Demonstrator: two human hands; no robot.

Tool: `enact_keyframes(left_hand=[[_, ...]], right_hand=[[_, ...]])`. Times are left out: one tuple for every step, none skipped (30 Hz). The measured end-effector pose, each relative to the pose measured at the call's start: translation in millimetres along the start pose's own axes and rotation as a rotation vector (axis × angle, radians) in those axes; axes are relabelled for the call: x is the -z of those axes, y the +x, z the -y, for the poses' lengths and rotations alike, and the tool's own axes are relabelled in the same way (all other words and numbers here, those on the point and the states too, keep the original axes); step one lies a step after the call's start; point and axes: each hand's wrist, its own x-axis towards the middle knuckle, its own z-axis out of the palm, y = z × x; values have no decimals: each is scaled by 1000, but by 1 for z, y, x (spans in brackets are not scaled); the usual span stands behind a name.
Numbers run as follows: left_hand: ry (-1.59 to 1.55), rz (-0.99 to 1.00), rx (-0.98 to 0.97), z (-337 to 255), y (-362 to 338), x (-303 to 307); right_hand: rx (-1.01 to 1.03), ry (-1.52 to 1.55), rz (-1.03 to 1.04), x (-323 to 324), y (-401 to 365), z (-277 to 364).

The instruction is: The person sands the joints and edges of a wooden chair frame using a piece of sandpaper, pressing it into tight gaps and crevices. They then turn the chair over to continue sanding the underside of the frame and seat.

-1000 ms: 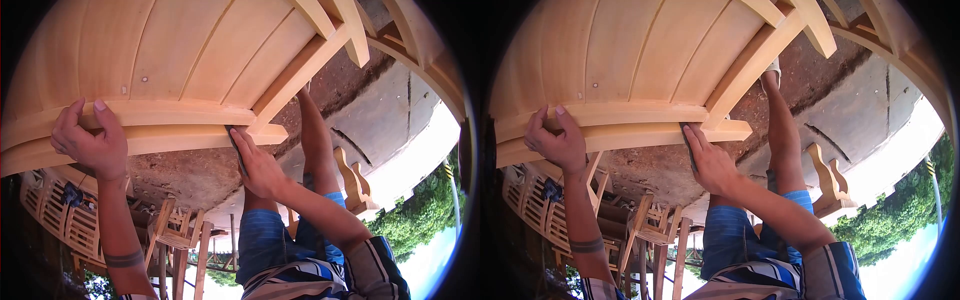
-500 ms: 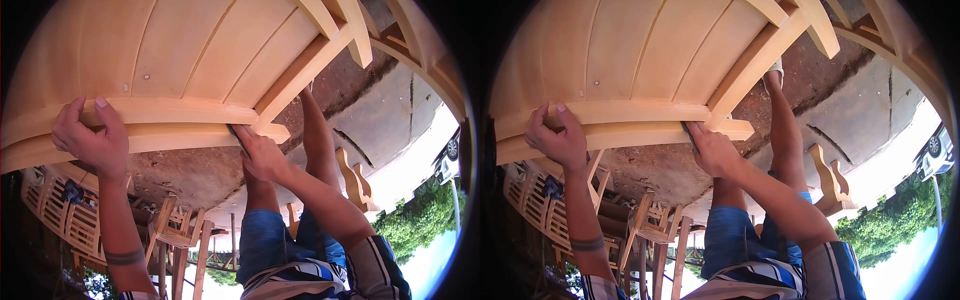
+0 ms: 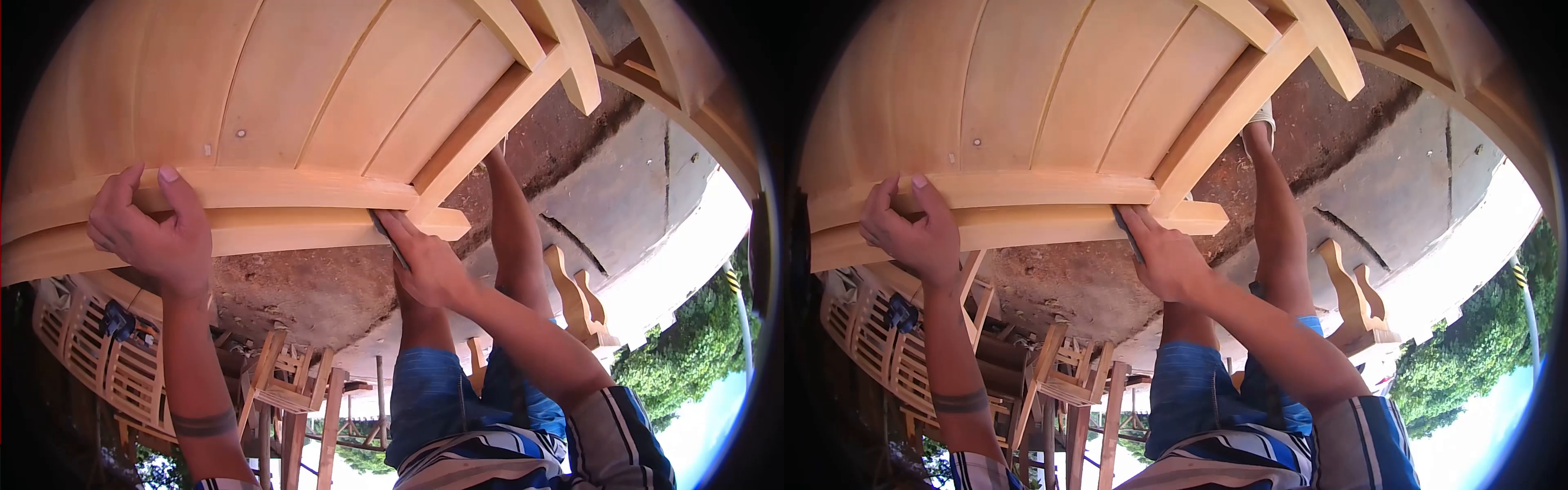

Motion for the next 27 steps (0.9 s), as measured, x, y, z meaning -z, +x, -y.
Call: enact_keyframes(left_hand=[[-11,10,7,-2,0,2],[-13,-4,14,-1,2,2],[-1,-17,10,0,5,0],[3,-14,2,1,4,0],[3,-2,-4,1,2,1],[16,-3,4,1,2,1],[24,-1,11,-1,4,2],[29,9,17,-2,2,3],[29,25,21,-3,0,5],[34,23,25,-2,1,5],[35,23,24,-2,3,2],[23,8,5,0,3,1],[15,-4,-7,2,2,0],[9,-20,-17,2,2,-1],[-5,-16,-10,1,0,-1],[-15,-13,-2,0,0,0],[-20,-24,3,1,3,0],[-6,-35,0,2,5,-2],[3,-32,-3,2,5,-1],[10,-20,-5,2,2,-1],[7,-29,-9,2,1,-2],[1,-34,-16,3,1,-3],[-3,-35,-25,4,1,-3],[2,-19,-14,3,-1,0],[10,-15,-5,3,-1,1],[13,-12,-2,3,2,0],[16,-19,-6,4,3,-2]], right_hand=[[-53,36,31,-3,4,1],[-86,61,50,-3,12,0],[-16,50,-14,-2,11,0],[42,47,-72,-3,-2,3],[92,47,-125,-4,-11,5],[22,55,-41,-3,-4,1],[-55,64,42,5,10,3],[-137,78,130,8,13,4],[-106,94,80,4,5,5],[-62,101,18,0,0,6],[-22,112,-45,-2,-2,6],[-13,119,-43,-2,-5,4],[-3,123,-33,0,-8,3],[10,123,-23,2,-9,2],[-4,95,-4,0,-6,-3],[-13,66,17,-4,5,-8],[-11,33,28,-4,14,-11],[61,12,-39,-3,10,-12],[122,-2,-99,-3,-5,-7],[177,-13,-152,-4,-16,-4],[126,8,-120,-4,-13,-6],[71,32,-88,-2,-3,-4],[17,61,-54,-4,-1,-2],[11,67,-42,-4,-1,-1],[14,70,-39,-3,3,-1],[14,75,-42,-3,6,-2],[91,22,-96,-7,-5,-7]])
